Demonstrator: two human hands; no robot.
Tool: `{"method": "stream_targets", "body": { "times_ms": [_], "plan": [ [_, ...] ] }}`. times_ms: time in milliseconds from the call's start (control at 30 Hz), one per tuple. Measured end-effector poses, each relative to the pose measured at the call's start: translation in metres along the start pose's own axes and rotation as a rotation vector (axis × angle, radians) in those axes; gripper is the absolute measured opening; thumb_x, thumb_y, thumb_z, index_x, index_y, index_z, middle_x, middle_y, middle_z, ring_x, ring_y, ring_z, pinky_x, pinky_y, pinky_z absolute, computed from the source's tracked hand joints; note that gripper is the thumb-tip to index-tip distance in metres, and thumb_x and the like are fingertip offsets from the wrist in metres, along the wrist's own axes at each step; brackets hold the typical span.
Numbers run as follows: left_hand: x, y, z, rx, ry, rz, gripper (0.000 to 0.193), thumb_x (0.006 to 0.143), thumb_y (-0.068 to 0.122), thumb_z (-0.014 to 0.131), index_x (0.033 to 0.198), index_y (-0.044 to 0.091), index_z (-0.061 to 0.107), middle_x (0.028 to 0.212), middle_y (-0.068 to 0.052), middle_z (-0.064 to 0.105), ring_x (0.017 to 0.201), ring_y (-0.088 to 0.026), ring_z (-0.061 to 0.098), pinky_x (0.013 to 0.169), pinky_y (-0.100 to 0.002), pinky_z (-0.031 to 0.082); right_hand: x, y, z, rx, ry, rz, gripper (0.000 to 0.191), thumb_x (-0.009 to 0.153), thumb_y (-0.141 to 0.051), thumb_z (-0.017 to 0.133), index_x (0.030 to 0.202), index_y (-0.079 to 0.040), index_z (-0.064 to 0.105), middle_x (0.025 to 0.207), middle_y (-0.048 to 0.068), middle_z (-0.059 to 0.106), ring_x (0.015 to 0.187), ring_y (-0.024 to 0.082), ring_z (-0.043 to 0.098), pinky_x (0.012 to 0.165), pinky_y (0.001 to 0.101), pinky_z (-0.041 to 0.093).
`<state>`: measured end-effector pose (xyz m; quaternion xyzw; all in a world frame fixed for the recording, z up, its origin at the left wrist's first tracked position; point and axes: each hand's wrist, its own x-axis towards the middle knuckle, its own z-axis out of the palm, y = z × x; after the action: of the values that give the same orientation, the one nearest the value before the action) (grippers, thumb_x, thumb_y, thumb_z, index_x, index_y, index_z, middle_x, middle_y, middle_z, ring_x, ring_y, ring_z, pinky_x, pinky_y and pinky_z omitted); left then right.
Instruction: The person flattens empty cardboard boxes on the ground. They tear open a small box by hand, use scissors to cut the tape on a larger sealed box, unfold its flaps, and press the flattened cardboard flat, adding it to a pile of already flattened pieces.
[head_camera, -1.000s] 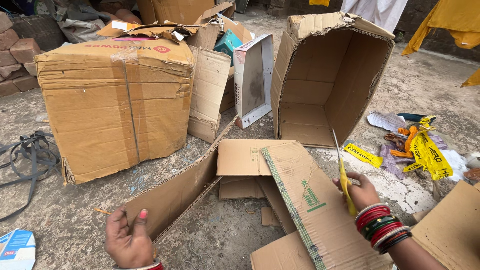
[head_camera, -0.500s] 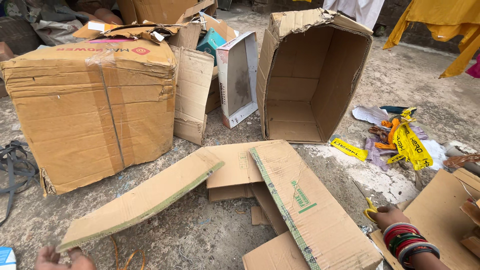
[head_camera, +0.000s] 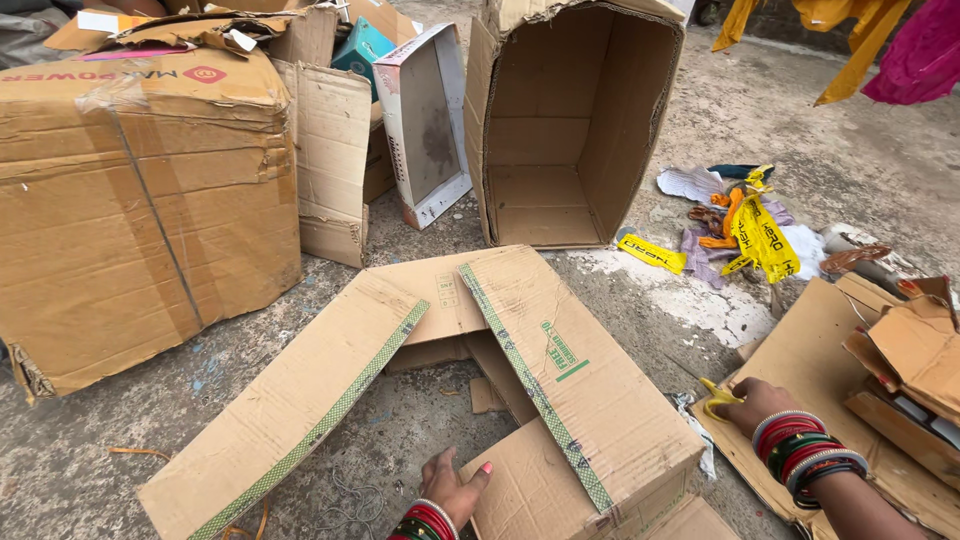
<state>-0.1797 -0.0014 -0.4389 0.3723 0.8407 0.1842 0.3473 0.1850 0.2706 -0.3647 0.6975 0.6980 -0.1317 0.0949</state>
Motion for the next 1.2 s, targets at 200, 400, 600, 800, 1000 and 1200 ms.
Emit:
{"method": "stream_targets", "body": {
  "times_ms": [200, 400, 600, 800, 1000, 1200],
  "plan": [
    [0.010, 0.039, 0.013, 0.026, -0.134, 0.194, 0.064, 0.085, 0.057, 0.069, 0.134, 0.017, 0.064, 0.162, -0.010, 0.033, 0.154, -0.030, 0.028, 0.129, -0.043, 0.021, -0.078, 0.091, 0.077, 0.061, -0.060, 0.028, 0.071, 0.079, -0.047, 0.081, 0.139, -0.022, 0.053, 0.129, 0.014, 0.072, 0.123, 0.029, 0.070, 0.109, 0.0384, 0.053],
    [0.001, 0.077, 0.058, 0.039, -0.141, 0.395, 0.061, 0.084, 0.048, 0.079, 0.130, 0.011, 0.065, 0.162, -0.016, 0.025, 0.151, -0.036, 0.015, 0.124, -0.044, 0.017, -0.146, 0.131, 0.121, 0.443, 0.167, 0.025, 0.080, 0.076, -0.025, 0.076, 0.148, -0.016, 0.043, 0.130, 0.023, 0.067, 0.122, 0.035, 0.066, 0.106, 0.0408, 0.051],
    [0.003, 0.113, 0.063, -0.933, -0.460, 0.007, 0.051, 0.090, 0.040, 0.078, 0.125, 0.005, 0.065, 0.127, -0.004, 0.067, 0.125, -0.017, 0.054, 0.114, -0.038, 0.032, -0.199, 0.107, 0.117, 1.081, 0.084, 0.041, 0.084, 0.081, -0.034, 0.078, 0.152, -0.005, 0.042, 0.100, 0.013, 0.059, 0.085, 0.024, 0.057, 0.076, 0.0375, 0.050],
    [0.011, 0.216, 0.011, -1.224, -0.296, 0.021, 0.029, 0.092, 0.025, 0.068, 0.104, -0.001, 0.060, 0.090, -0.012, 0.069, 0.074, -0.024, 0.068, 0.059, -0.037, 0.058, -0.248, 0.028, 0.105, 1.562, -0.161, -0.149, 0.077, 0.084, -0.033, 0.072, 0.149, -0.004, 0.044, 0.098, 0.008, 0.054, 0.088, 0.021, 0.055, 0.074, 0.0359, 0.053],
    [0.043, 0.278, -0.117, -1.526, -0.370, 0.157, 0.015, 0.090, 0.014, 0.067, 0.099, 0.002, 0.062, 0.079, -0.008, 0.065, 0.063, -0.019, 0.060, 0.052, -0.029, 0.052, -0.229, 0.018, 0.090, 1.179, 0.331, 0.141, 0.086, 0.074, -0.029, 0.079, 0.147, -0.004, 0.041, 0.120, 0.015, 0.066, 0.116, 0.026, 0.065, 0.102, 0.0394, 0.051],
    [0.053, 0.277, -0.196, -1.326, -0.409, 0.181, 0.014, 0.093, 0.021, 0.064, 0.096, 0.007, 0.060, 0.078, -0.005, 0.063, 0.065, -0.016, 0.062, 0.061, -0.030, 0.057, -0.205, 0.030, 0.089, 0.467, 0.281, 0.333, 0.094, 0.073, -0.037, 0.083, 0.151, -0.006, 0.041, 0.132, 0.023, 0.066, 0.122, 0.035, 0.068, 0.109, 0.0407, 0.051]
  ]
}}
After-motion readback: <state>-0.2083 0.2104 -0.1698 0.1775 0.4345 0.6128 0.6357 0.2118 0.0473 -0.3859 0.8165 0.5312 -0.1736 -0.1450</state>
